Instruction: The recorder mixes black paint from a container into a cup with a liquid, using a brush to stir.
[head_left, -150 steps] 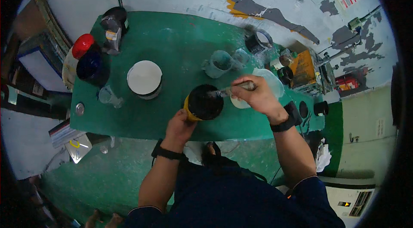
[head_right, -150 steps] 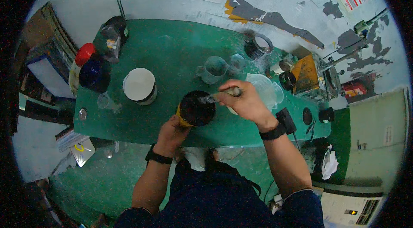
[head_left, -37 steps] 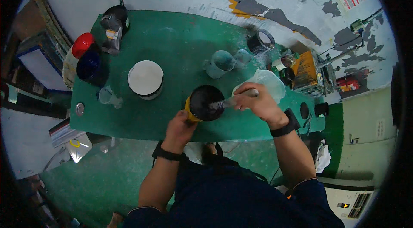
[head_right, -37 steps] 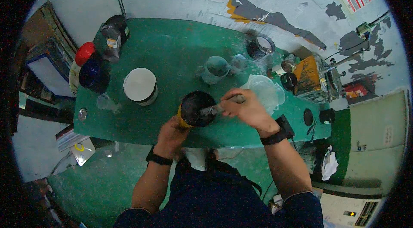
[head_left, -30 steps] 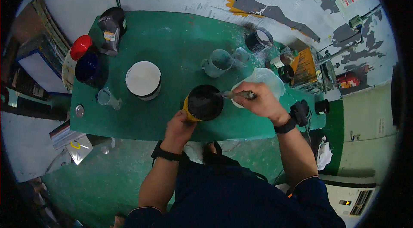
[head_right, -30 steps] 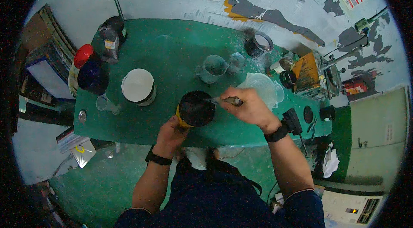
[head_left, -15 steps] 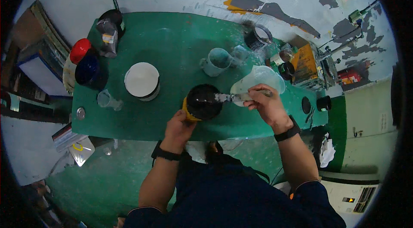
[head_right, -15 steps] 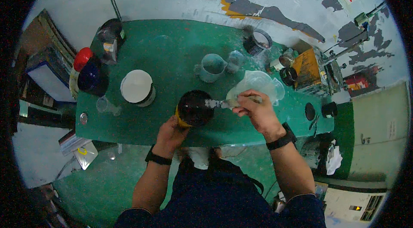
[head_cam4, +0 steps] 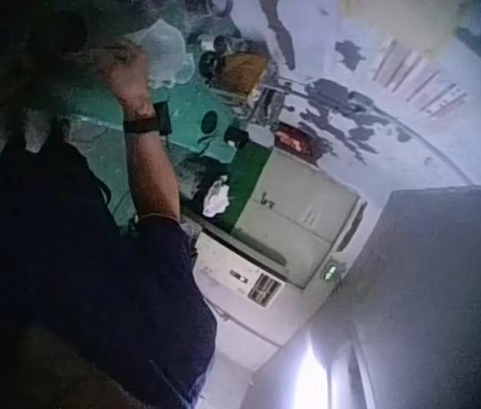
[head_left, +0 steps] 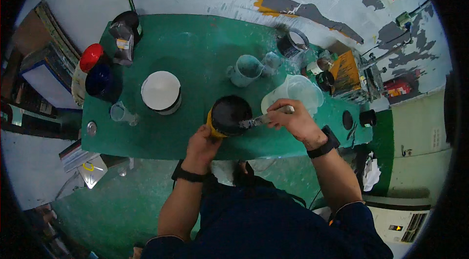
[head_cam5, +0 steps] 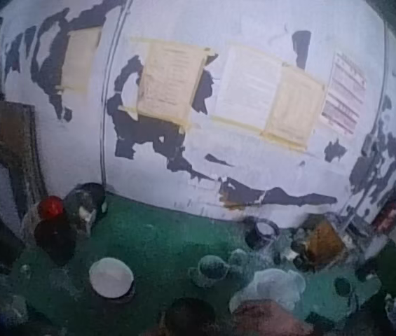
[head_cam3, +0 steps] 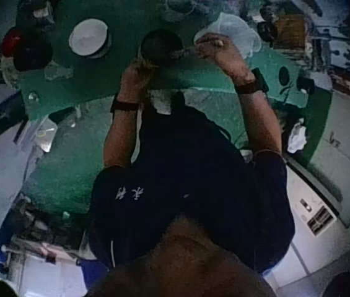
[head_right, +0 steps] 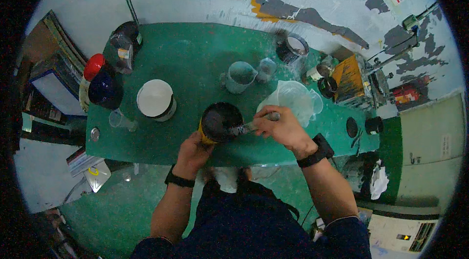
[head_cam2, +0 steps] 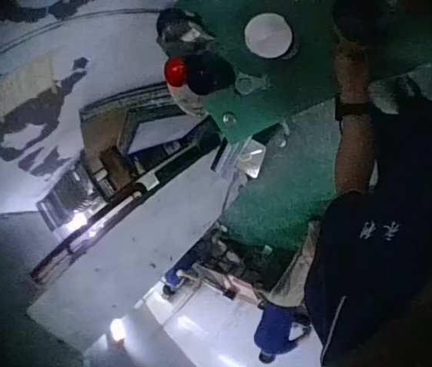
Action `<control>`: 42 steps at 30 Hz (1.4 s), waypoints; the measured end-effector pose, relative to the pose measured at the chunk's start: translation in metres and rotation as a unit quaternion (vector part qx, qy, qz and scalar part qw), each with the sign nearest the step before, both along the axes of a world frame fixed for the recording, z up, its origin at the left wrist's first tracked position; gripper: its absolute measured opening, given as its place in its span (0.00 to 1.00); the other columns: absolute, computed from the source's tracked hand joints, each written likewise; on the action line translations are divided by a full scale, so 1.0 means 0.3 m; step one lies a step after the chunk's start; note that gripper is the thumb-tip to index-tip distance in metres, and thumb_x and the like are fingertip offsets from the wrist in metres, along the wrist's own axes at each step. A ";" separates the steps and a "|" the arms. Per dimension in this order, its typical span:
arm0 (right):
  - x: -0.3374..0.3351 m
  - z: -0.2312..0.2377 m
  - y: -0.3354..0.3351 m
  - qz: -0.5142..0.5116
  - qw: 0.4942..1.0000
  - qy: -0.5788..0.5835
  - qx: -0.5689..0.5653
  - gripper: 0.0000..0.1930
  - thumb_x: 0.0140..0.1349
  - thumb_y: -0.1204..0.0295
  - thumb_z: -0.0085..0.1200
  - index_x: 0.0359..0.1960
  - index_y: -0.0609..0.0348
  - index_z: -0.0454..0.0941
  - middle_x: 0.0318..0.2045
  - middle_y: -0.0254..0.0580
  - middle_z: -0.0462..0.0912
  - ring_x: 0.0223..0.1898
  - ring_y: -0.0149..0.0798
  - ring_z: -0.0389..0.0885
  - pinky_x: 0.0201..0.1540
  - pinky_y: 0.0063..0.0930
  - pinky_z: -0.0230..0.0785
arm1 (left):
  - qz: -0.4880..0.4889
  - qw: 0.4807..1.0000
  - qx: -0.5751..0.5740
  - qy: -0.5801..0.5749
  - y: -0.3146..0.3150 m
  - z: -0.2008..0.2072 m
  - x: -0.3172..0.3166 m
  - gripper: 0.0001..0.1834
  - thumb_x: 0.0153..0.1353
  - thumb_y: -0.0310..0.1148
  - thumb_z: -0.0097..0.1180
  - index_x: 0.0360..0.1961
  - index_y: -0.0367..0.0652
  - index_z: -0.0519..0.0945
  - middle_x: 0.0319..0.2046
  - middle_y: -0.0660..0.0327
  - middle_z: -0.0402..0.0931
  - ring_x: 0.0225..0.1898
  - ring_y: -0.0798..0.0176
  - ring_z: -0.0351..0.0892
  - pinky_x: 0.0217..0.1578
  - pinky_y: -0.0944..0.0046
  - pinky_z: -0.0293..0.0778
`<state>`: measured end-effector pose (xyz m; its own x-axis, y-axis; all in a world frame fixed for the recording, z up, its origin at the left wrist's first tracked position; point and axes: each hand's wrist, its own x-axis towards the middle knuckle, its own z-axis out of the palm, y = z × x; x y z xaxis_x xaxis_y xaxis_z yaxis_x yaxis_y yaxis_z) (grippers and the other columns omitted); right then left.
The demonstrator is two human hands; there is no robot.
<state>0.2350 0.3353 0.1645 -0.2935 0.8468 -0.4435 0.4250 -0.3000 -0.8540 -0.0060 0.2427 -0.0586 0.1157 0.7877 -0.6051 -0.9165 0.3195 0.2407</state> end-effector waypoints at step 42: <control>-0.039 0.027 0.066 0.199 0.928 -0.081 0.305 0.07 0.65 0.74 0.66 0.42 0.60 0.84 0.30 0.43 0.86 0.34 0.34 0.88 0.37 0.32 0.77 | 0.004 0.997 0.042 -0.067 -0.005 -0.025 -0.009 0.06 0.78 0.31 0.48 0.49 0.42 0.75 0.55 0.56 0.77 0.59 0.54 0.76 0.66 0.48 0.71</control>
<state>0.2234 0.3550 0.1727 -0.6082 0.7936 0.0176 0.5354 0.4265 -0.7290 -0.0088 0.2411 -0.0660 0.1847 0.8359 -0.5169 -0.9443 0.2967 0.1423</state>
